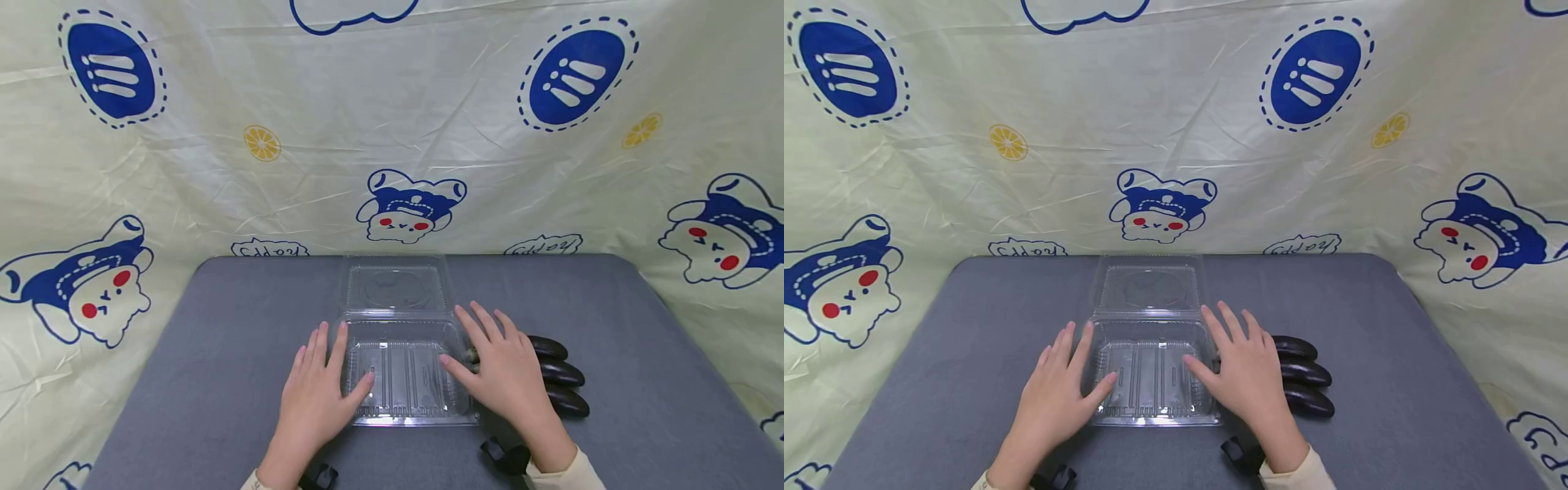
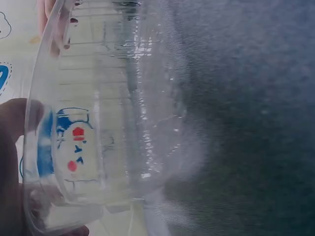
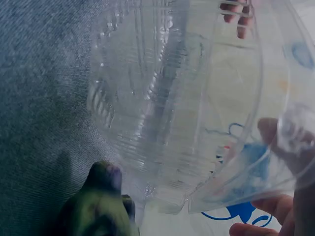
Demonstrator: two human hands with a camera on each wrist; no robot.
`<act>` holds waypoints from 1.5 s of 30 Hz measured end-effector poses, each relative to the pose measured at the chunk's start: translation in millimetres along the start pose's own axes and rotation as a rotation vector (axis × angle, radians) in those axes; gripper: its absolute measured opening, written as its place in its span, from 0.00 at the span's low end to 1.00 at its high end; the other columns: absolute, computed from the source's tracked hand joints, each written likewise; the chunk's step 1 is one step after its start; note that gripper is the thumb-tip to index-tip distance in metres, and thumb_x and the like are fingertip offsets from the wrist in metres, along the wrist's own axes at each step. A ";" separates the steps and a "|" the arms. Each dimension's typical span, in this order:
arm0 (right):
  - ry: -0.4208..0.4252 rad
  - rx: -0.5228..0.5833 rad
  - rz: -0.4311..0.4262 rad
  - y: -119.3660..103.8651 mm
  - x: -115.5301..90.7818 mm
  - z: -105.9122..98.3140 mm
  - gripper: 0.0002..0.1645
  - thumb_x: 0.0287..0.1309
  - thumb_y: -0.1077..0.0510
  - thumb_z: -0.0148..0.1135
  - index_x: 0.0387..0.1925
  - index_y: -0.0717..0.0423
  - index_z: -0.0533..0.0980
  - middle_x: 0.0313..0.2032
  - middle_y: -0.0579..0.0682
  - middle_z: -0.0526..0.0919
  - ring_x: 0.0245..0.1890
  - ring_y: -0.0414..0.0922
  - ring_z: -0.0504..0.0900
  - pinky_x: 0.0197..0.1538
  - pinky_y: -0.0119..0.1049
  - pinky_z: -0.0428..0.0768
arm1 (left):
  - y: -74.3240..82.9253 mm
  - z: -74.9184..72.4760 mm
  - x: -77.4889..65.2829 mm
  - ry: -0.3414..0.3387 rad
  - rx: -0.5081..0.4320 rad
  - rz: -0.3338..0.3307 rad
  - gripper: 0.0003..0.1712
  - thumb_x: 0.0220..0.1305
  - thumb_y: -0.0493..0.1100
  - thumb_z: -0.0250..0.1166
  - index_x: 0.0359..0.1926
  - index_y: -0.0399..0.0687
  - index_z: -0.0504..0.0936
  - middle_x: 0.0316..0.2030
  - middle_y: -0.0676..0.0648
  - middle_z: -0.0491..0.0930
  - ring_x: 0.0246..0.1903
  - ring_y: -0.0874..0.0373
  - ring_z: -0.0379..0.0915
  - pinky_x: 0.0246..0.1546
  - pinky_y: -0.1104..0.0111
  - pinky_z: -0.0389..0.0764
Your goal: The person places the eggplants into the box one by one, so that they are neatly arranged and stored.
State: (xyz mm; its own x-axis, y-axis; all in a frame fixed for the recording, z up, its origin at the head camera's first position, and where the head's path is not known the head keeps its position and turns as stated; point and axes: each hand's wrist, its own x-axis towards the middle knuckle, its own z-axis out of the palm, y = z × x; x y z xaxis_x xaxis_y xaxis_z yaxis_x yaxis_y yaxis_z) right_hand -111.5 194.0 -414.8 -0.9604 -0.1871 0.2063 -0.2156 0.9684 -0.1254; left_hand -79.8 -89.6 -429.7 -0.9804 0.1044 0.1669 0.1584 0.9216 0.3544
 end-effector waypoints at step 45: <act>-0.249 0.142 0.074 120.1 4.9 -2.7 0.53 0.60 0.24 0.53 0.76 0.49 0.56 0.70 0.66 0.62 0.63 0.74 0.63 0.53 0.77 0.65 | -20.2 27.9 -41.3 -0.083 -0.382 -0.045 0.66 0.48 0.76 0.67 0.79 0.57 0.47 0.78 0.51 0.53 0.75 0.48 0.55 0.72 0.49 0.63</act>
State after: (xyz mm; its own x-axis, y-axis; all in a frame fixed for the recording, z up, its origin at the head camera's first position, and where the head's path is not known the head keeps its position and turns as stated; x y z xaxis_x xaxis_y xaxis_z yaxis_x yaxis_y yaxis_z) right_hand -141.6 309.9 -426.3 -0.9844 -0.1685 -0.0507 -0.1490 0.9516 -0.2689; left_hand -45.8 -102.0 -469.4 -0.9911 0.1112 0.0735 0.1314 0.7221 0.6791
